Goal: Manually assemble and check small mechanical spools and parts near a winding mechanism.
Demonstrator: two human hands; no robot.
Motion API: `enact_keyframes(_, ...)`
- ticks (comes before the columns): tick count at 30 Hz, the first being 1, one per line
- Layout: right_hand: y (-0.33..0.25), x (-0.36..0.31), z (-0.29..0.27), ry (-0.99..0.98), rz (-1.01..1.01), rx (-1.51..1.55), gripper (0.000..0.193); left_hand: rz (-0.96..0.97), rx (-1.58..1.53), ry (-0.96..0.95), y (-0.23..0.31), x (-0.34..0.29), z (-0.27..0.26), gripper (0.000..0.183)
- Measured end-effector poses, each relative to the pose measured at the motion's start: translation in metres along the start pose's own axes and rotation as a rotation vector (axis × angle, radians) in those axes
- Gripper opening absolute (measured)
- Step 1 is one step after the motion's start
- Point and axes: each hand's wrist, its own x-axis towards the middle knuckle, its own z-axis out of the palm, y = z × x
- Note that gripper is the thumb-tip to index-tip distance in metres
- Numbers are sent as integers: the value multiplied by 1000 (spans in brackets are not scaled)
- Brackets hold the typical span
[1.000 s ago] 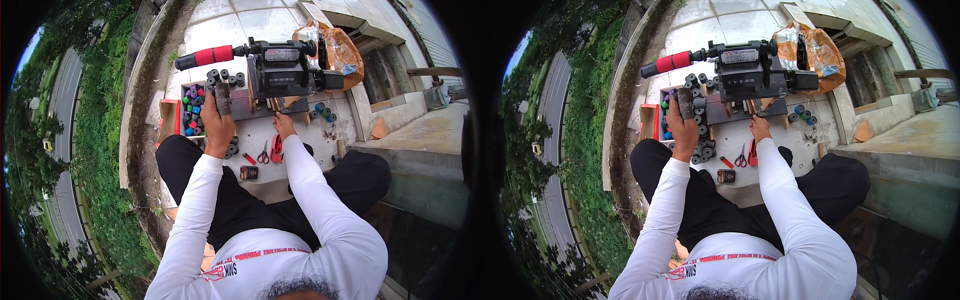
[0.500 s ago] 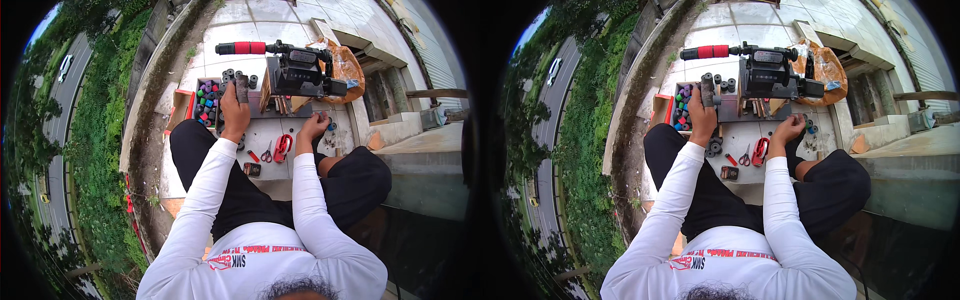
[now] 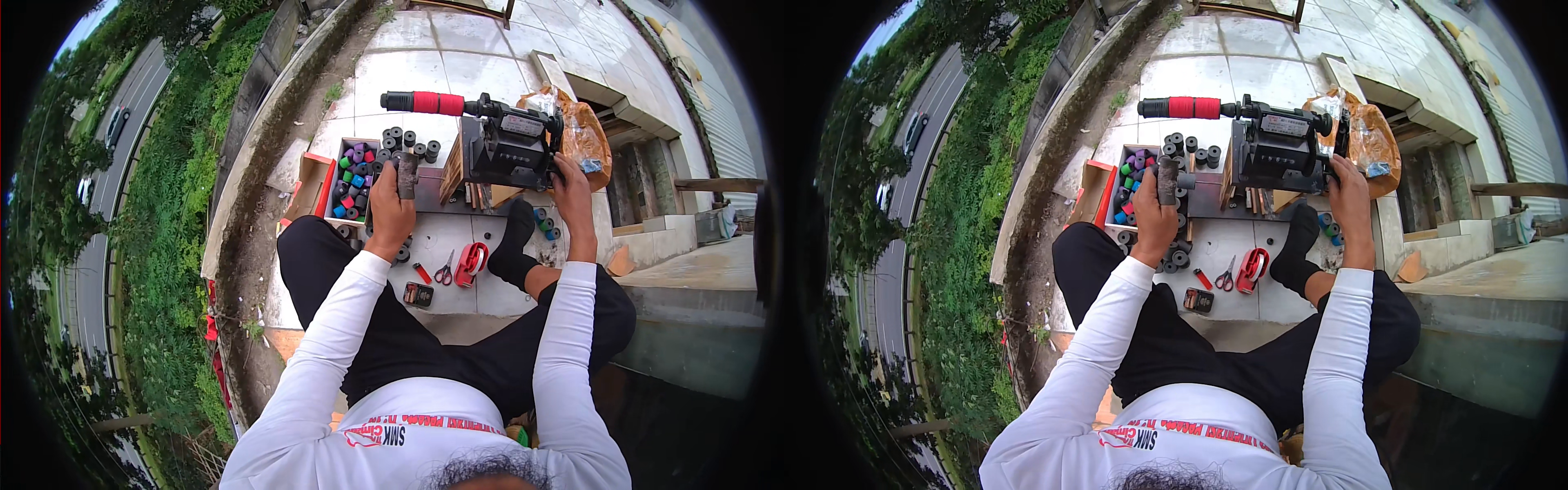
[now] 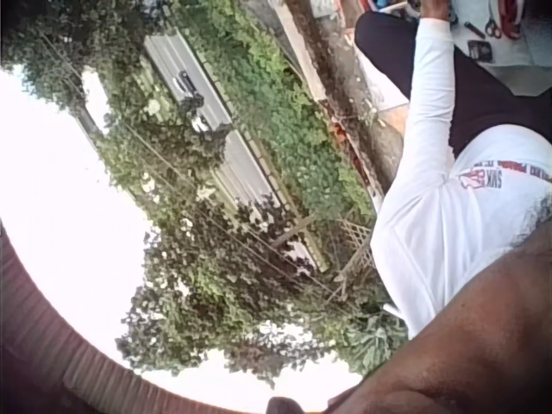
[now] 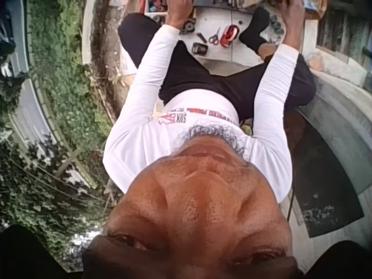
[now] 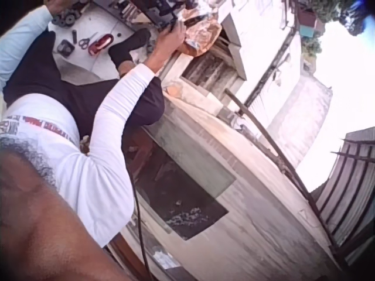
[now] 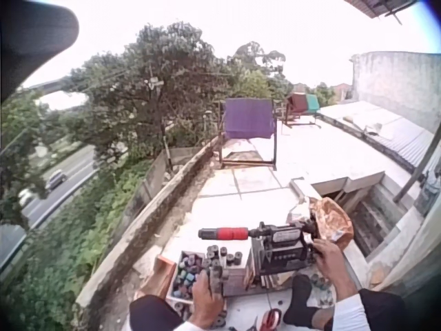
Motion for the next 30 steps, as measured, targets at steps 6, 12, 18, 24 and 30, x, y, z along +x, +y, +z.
enact_keyframes(6, -20, -1, 2, 80, 108, 69, 55, 57, -4, -23, 1, 2, 3, 5)
enact_keyframes(12, -46, 5, -14, 176, 84, -32, 54, -12, -41, -16, 5, 3, -1, 4)
enact_keyframes(18, -51, 19, -17, 32, -95, -37, 56, 42, 60, -25, 4, 1, 8, 5)
enact_keyframes(24, -55, 20, 9, 100, -17, 127, 44, 61, 33, 3, 3, 3, 10, 6)
enact_keyframes(30, -60, 25, 8, 100, 69, 10, 30, 60, 41, 34, -3, 11, 8, 7)
